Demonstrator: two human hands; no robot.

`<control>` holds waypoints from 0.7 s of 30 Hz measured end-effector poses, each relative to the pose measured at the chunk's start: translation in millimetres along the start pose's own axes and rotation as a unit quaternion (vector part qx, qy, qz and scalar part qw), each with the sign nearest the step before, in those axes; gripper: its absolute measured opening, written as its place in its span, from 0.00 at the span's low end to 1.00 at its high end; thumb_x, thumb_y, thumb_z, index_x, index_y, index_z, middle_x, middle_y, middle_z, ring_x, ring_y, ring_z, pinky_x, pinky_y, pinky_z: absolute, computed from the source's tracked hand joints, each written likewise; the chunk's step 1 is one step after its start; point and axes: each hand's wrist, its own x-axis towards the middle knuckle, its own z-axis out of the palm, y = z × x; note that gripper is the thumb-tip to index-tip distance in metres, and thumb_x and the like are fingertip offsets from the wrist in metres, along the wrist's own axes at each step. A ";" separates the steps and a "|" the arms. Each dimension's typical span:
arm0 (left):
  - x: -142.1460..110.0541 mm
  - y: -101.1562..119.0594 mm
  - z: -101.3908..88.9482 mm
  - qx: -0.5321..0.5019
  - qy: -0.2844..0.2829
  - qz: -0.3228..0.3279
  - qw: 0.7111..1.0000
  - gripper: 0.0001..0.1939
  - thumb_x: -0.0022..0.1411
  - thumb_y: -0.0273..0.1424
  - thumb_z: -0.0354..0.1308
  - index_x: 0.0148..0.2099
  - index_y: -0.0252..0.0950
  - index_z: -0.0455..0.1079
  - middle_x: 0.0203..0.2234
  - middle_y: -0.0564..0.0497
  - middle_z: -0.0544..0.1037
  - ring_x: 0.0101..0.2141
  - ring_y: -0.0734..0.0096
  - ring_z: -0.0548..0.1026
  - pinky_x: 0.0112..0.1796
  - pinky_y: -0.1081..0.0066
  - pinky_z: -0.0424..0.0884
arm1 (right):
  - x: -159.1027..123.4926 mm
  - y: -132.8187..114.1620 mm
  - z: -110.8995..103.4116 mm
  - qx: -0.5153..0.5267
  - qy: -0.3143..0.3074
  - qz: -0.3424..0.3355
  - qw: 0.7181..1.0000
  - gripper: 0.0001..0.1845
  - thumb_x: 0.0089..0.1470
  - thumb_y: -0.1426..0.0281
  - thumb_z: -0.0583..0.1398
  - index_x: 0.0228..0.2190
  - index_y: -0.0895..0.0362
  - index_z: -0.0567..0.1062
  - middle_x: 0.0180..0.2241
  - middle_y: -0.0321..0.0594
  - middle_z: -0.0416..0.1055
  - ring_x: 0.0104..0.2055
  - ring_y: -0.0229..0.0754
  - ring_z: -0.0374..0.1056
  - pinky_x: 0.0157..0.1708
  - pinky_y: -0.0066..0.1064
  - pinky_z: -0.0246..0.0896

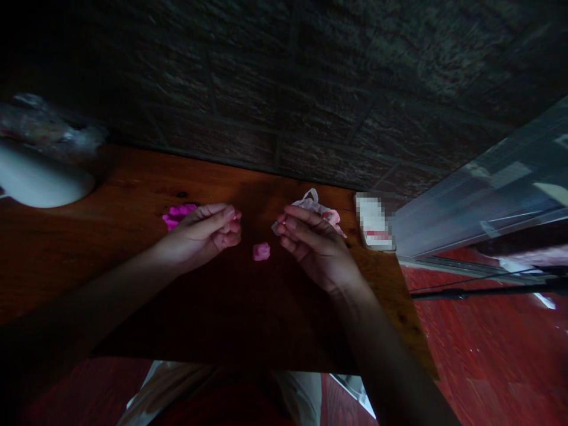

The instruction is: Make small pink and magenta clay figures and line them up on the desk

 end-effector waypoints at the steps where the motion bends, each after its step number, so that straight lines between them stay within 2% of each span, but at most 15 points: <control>1: -0.3 -0.1 0.7 0.001 -0.004 -0.002 1.000 0.19 0.44 0.37 0.81 0.28 0.32 0.76 0.19 0.55 0.77 0.20 0.82 0.71 0.23 0.80 0.65 | 0.1 -0.2 0.2 0.005 0.002 0.002 1.000 0.13 0.48 0.66 0.76 0.38 0.44 0.86 0.37 0.30 0.85 0.38 0.33 0.80 0.38 0.23 0.76; 6: -0.7 -2.0 1.7 0.005 -0.019 -0.009 1.000 0.22 0.43 0.40 0.81 0.24 0.32 0.73 0.16 0.58 0.72 0.18 0.84 0.67 0.21 0.81 0.63 | 0.6 -0.9 4.3 0.037 0.007 0.017 0.999 0.14 0.43 0.67 0.78 0.35 0.44 0.86 0.36 0.29 0.84 0.35 0.33 0.78 0.36 0.23 0.76; 9: 1.4 3.6 -3.0 0.019 0.019 0.003 1.000 0.18 0.45 0.37 0.81 0.26 0.33 0.76 0.19 0.56 0.76 0.21 0.82 0.71 0.24 0.80 0.67 | -0.2 -1.6 6.2 0.026 0.010 0.010 1.000 0.14 0.43 0.66 0.78 0.34 0.43 0.86 0.36 0.29 0.84 0.35 0.34 0.77 0.36 0.25 0.76; 12: 4.4 16.8 -10.3 0.040 0.060 0.022 0.997 0.12 0.52 0.34 0.78 0.32 0.33 0.80 0.25 0.52 0.82 0.25 0.78 0.76 0.30 0.76 0.74 | -1.8 -3.0 6.5 0.014 0.007 -0.001 1.000 0.13 0.45 0.66 0.76 0.35 0.44 0.86 0.39 0.31 0.83 0.37 0.36 0.77 0.38 0.28 0.76; 15: 5.7 27.2 -16.3 0.058 0.042 0.016 0.997 0.07 0.57 0.30 0.75 0.37 0.32 0.82 0.31 0.49 0.85 0.25 0.76 0.77 0.28 0.75 0.74 | -3.2 -4.5 6.5 0.014 0.004 0.001 1.000 0.12 0.47 0.66 0.76 0.36 0.44 0.85 0.38 0.32 0.83 0.37 0.35 0.76 0.38 0.28 0.74; 18: 5.1 26.5 -19.5 0.052 0.013 -0.005 0.999 0.09 0.54 0.25 0.75 0.39 0.32 0.84 0.33 0.47 0.86 0.28 0.76 0.80 0.32 0.76 0.77 | -3.6 -4.8 6.3 0.024 0.004 0.008 1.000 0.12 0.47 0.65 0.76 0.36 0.45 0.85 0.35 0.32 0.81 0.36 0.35 0.75 0.36 0.27 0.73; 21: 3.8 19.6 -19.9 0.031 -0.028 -0.025 0.999 0.12 0.51 0.26 0.78 0.39 0.32 0.84 0.31 0.47 0.86 0.30 0.75 0.82 0.35 0.78 0.77 | -3.7 -4.3 5.3 0.023 0.003 0.012 1.000 0.12 0.48 0.64 0.76 0.36 0.44 0.85 0.35 0.32 0.81 0.36 0.36 0.75 0.36 0.28 0.73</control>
